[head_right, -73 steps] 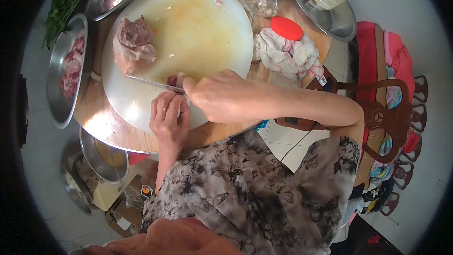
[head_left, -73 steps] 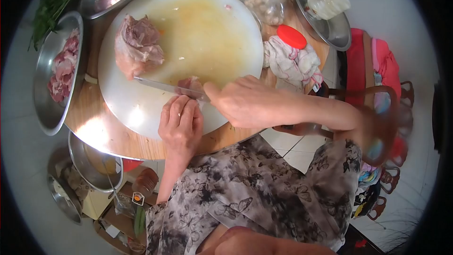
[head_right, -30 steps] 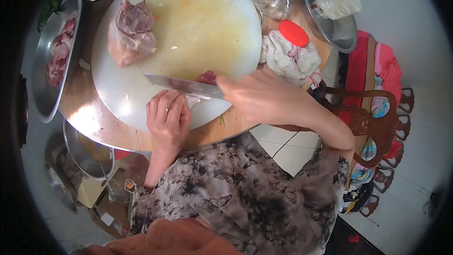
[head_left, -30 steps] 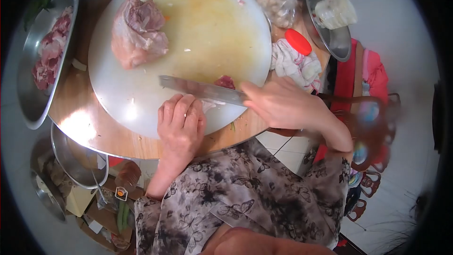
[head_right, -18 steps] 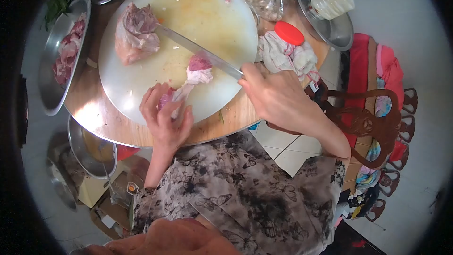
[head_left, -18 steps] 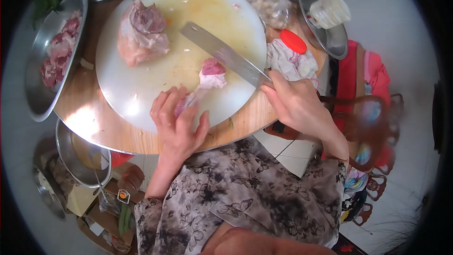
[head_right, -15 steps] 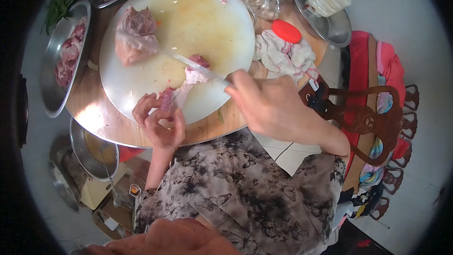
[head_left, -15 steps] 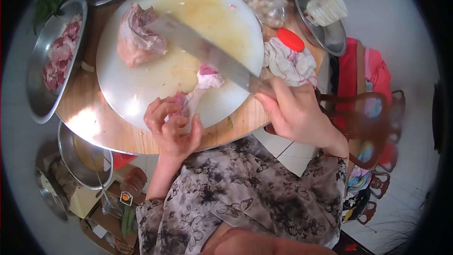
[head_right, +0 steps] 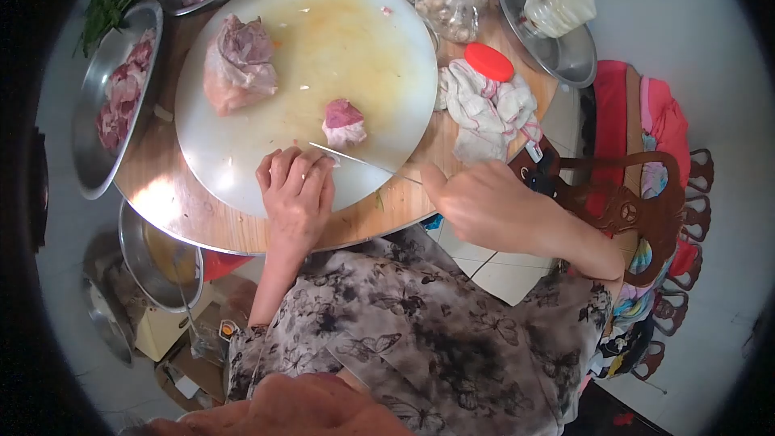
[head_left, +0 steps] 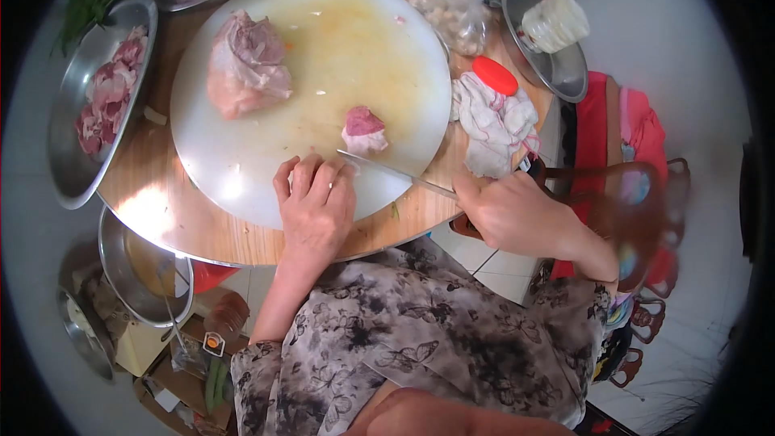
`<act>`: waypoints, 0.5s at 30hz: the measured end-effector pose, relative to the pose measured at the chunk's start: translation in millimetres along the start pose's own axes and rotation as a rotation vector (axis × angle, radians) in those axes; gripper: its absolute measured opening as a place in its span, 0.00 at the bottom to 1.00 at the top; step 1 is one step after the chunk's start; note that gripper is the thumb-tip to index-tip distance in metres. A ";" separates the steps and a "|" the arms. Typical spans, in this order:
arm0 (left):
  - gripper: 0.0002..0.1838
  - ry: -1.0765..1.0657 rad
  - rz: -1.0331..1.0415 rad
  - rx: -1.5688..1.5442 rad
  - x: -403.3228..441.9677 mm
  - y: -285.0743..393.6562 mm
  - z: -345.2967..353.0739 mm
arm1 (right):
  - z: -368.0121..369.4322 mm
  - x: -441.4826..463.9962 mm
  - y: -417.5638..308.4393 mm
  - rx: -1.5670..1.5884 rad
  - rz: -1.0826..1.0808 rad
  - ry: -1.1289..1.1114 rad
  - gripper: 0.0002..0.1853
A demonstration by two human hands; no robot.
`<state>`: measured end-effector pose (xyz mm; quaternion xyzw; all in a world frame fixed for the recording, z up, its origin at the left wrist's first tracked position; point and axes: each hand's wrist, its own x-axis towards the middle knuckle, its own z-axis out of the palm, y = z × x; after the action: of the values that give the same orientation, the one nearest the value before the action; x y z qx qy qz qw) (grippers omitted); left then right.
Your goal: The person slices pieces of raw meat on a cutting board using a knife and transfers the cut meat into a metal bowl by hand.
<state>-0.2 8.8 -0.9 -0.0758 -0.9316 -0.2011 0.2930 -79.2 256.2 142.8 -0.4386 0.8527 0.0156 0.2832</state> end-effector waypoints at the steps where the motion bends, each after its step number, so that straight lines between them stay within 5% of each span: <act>1: 0.12 -0.005 0.001 -0.037 1.3 -0.6 0.4 | 1.2 0.0 -2.2 -0.003 0.001 -0.002 0.24; 7: 0.14 -0.032 -0.006 -0.082 5.4 1.4 -2.6 | 6.4 37.6 -0.2 0.047 -0.184 0.260 0.20; 12: 0.16 -0.029 0.023 -0.111 4.3 1.1 -20.6 | -12.6 67.5 -2.1 0.107 -0.010 0.031 0.14; 15: 0.18 0.093 -0.105 -0.200 -9.4 -7.9 -33.5 | -1.8 56.3 17.6 0.117 -0.001 0.197 0.10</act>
<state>22.8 -12.6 16.1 -0.0466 -0.8949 -0.3116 0.3162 -119.0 225.0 112.5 -0.4211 0.8757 -0.0779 0.2231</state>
